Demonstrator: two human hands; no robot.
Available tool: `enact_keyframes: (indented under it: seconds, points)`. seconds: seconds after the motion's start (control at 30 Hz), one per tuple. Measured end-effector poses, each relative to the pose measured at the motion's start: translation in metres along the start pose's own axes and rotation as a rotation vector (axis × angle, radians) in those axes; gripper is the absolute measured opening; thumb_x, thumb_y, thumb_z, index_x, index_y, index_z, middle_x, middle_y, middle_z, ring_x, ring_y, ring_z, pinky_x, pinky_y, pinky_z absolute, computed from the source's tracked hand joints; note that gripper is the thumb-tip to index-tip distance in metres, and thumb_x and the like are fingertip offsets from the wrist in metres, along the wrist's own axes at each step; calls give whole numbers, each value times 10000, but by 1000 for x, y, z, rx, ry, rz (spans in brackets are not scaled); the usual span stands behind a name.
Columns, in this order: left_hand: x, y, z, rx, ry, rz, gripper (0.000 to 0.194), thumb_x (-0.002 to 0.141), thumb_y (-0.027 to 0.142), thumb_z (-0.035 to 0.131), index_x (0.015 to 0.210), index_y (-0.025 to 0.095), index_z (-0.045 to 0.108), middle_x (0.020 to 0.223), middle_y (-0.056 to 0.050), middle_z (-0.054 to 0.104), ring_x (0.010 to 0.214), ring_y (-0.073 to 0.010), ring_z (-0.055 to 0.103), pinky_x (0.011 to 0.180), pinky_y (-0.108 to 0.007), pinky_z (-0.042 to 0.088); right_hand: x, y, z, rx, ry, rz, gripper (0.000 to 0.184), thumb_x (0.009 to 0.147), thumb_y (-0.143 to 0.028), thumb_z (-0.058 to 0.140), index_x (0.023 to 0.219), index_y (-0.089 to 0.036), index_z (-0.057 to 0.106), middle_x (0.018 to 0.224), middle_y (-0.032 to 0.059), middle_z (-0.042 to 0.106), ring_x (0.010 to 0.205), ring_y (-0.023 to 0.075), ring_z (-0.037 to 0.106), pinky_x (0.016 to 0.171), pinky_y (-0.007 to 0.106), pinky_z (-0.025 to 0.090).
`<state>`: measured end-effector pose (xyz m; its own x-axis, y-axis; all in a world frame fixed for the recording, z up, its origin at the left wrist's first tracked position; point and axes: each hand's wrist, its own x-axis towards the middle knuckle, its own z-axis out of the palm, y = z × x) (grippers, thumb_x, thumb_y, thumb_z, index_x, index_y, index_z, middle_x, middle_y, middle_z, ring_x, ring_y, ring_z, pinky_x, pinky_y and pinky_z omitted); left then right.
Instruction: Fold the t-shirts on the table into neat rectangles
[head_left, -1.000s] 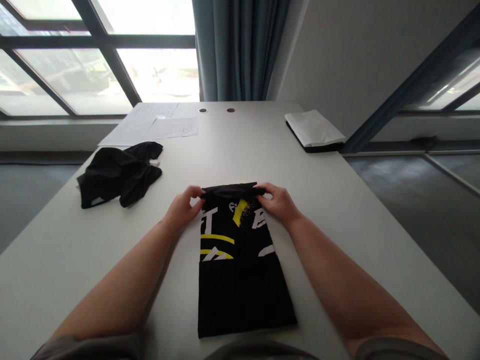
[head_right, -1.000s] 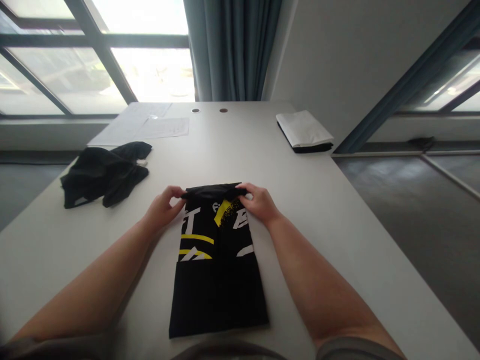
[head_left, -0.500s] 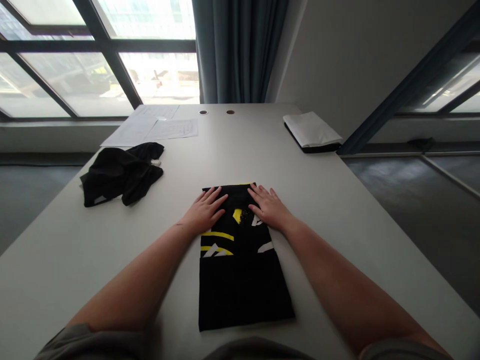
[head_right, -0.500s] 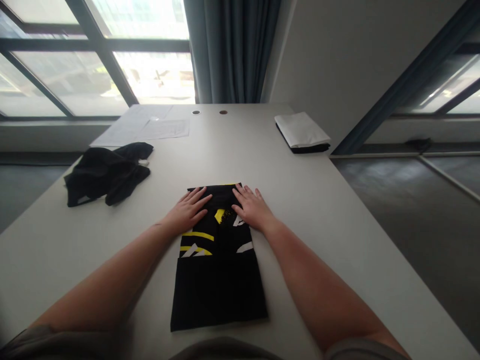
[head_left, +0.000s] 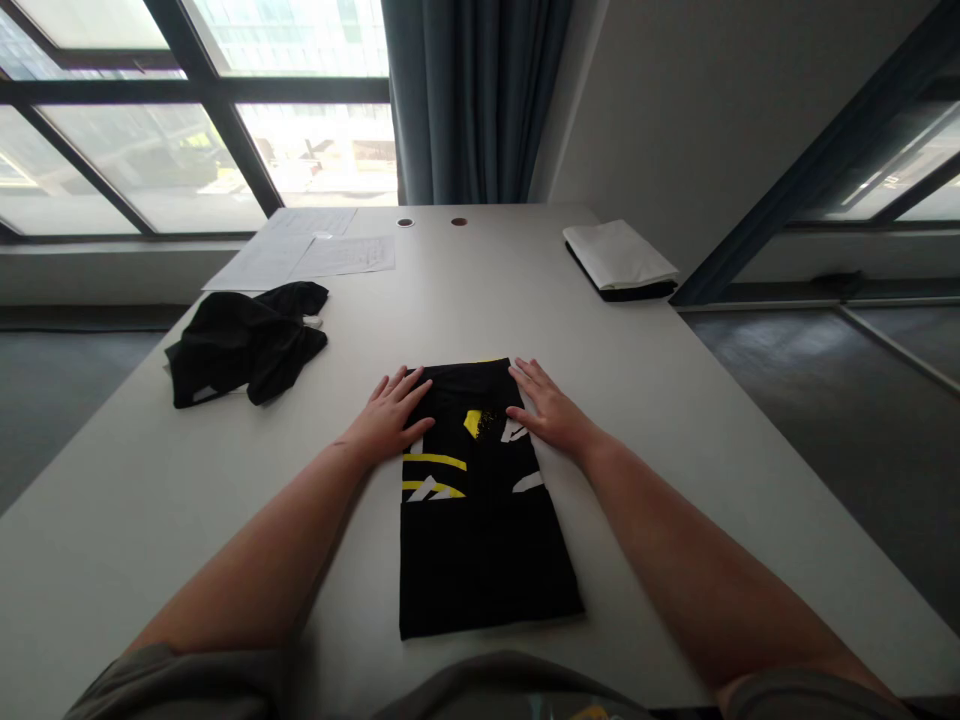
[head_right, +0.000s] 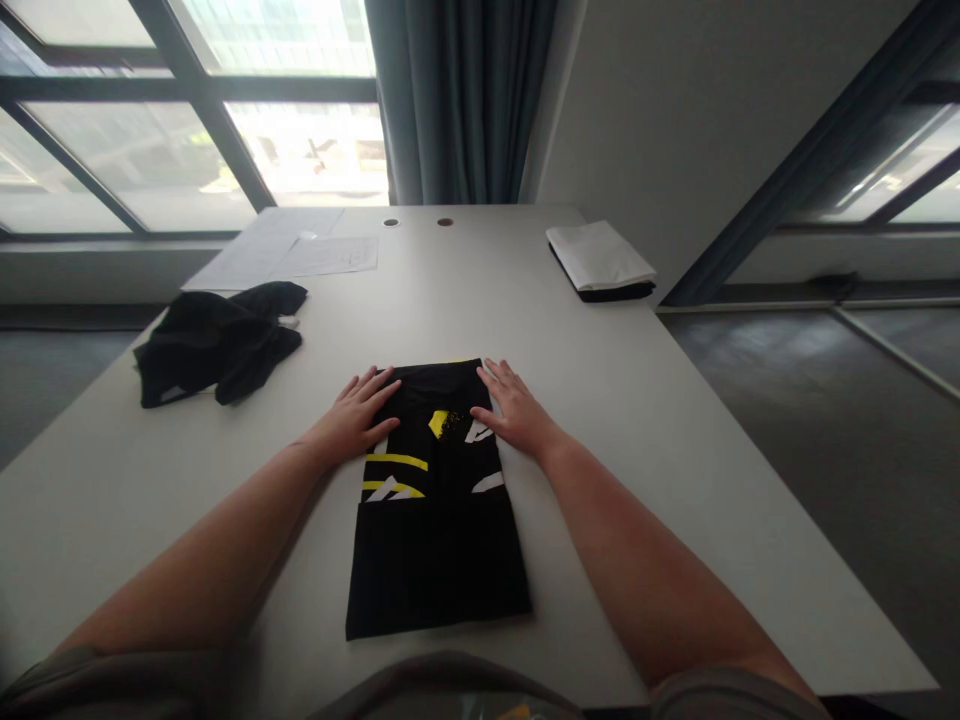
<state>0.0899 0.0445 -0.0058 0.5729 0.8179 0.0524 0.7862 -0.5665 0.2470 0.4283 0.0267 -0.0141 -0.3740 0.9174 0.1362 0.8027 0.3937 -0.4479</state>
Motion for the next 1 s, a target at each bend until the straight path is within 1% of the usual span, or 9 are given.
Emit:
enact_keyframes:
  seconds: [0.1,0.23,0.4,0.5,0.6,0.67,0.77,0.87,1.0]
  points:
    - [-38,13,-4,-22,84,79,626,998,504,528,1555,227,458,1705,-85,286,1602,-324,120,1292,-554,167,-36,-21,-10,142,125,-193,605,994,-548,560,1500,-219,528,1619,151,410,1564,333,247,1250,558,286]
    - [-110,35,-6,-101,114,206,477,984,415,572,1438,268,566,1621,-84,436,1569,-327,244,1249,-556,287,-105,-57,-10,237,-80,-413,512,909,-530,714,1316,-223,666,1376,149,628,1339,296,557,1195,499,408]
    - [-172,68,-9,-151,43,386,484,886,511,705,1306,278,648,1500,-101,572,1425,-328,469,1180,-518,382,-173,-80,-1,58,-132,-405,673,789,-497,835,1381,-236,651,1593,173,439,1486,386,388,1247,618,267]
    - [-179,86,-7,-162,1,453,485,850,505,741,1268,271,669,1408,-94,652,1337,-306,562,1150,-484,421,-189,-81,4,26,-51,-393,591,850,-345,783,1412,-250,628,1575,151,481,1490,351,402,1252,605,275]
    - [-177,93,-1,-143,102,439,321,892,265,655,1211,253,690,1325,-69,709,1272,-250,626,1162,-450,426,-193,-81,11,48,54,-380,543,885,-85,598,1407,-234,618,1438,122,624,1394,261,540,1220,518,393]
    - [-175,93,7,-117,166,439,370,871,137,584,1208,248,689,1318,-57,718,1293,-237,622,1197,-463,395,-192,-81,15,62,95,-356,617,845,7,506,1402,-235,618,1398,107,657,1355,231,580,1177,463,464]
    - [-174,92,17,-122,188,396,508,791,58,549,1248,247,666,1339,-53,710,1306,-239,618,1207,-486,395,-190,-83,19,97,128,-311,629,796,35,483,1333,-240,659,1344,96,693,1297,227,628,1135,444,511]
    - [-171,94,23,-177,210,255,652,677,15,526,1276,245,644,1309,-63,721,1221,-234,666,1139,-468,477,-188,-82,22,161,178,-238,592,787,21,495,1287,-239,676,1275,94,726,1223,231,677,1089,442,547]
    - [-167,97,21,-222,209,184,643,669,34,554,1270,246,643,1287,-75,727,1199,-242,671,1111,-468,500,-186,-80,26,201,198,-187,529,803,8,512,1235,-239,692,1244,90,739,1184,229,698,1061,436,563]
